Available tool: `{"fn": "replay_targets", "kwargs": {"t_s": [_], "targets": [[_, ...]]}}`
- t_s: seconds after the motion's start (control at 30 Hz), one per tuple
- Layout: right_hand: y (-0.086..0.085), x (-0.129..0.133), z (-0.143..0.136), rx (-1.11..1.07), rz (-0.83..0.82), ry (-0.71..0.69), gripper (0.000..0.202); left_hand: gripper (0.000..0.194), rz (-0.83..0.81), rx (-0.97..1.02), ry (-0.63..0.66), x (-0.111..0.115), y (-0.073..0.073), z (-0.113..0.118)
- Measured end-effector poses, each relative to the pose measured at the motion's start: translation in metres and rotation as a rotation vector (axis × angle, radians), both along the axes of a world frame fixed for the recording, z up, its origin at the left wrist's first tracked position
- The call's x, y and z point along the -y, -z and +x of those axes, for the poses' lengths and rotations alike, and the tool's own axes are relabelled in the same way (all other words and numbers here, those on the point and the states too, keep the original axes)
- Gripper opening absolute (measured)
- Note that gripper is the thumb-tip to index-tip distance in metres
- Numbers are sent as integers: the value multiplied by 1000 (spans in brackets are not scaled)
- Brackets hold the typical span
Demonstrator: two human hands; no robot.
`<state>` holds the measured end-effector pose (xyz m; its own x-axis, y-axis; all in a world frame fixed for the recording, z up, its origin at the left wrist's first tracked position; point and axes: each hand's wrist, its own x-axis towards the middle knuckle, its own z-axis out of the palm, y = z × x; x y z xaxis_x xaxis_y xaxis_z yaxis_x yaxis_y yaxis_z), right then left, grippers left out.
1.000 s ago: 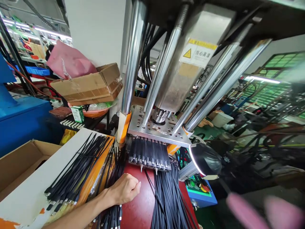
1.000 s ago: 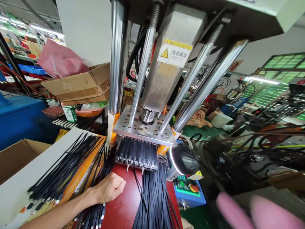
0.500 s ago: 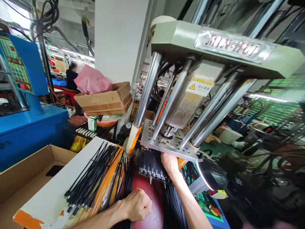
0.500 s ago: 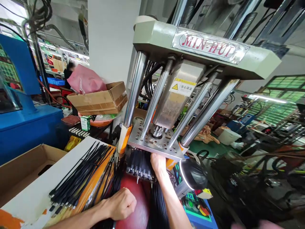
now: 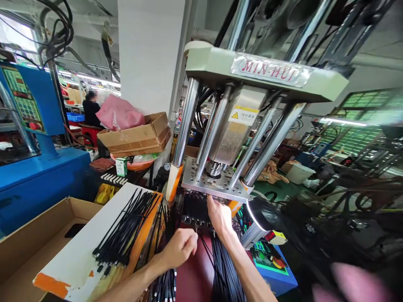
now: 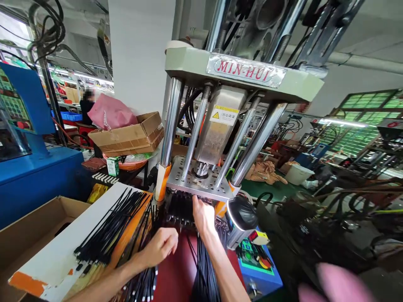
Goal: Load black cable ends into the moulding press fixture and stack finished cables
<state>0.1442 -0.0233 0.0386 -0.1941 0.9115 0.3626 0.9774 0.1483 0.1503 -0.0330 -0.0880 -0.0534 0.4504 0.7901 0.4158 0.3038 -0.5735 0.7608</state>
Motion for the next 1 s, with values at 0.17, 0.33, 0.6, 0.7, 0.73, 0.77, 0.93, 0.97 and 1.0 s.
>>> {"fn": "replay_targets", "kwargs": {"t_s": [0.17,0.33,0.6,0.7,0.73,0.77,0.93,0.97,1.0], "targets": [[-28,92,7,-250,173,-110,31,38,-23,372,-408,-2,-40,-50],[-62,138,7,-538,70,-313,23,80,-386,409,157,22,-41,-56],[-47,167,1,-655,-220,-294,16,104,-949,742,583,118,2,-2],[-36,173,2,-640,-247,-302,16,91,-1077,706,513,138,11,-1],[-35,175,5,-637,-256,-327,16,79,-1114,677,498,142,10,-2],[-35,177,9,-647,-248,-352,16,65,-1165,648,480,144,8,-1],[-36,186,75,-898,522,-2,11,55,-1356,545,543,154,-12,6],[-30,191,96,-971,698,119,15,57,-1353,523,570,156,-13,7],[-20,197,118,-1043,796,235,22,59,-1354,466,582,158,-12,7]]}}
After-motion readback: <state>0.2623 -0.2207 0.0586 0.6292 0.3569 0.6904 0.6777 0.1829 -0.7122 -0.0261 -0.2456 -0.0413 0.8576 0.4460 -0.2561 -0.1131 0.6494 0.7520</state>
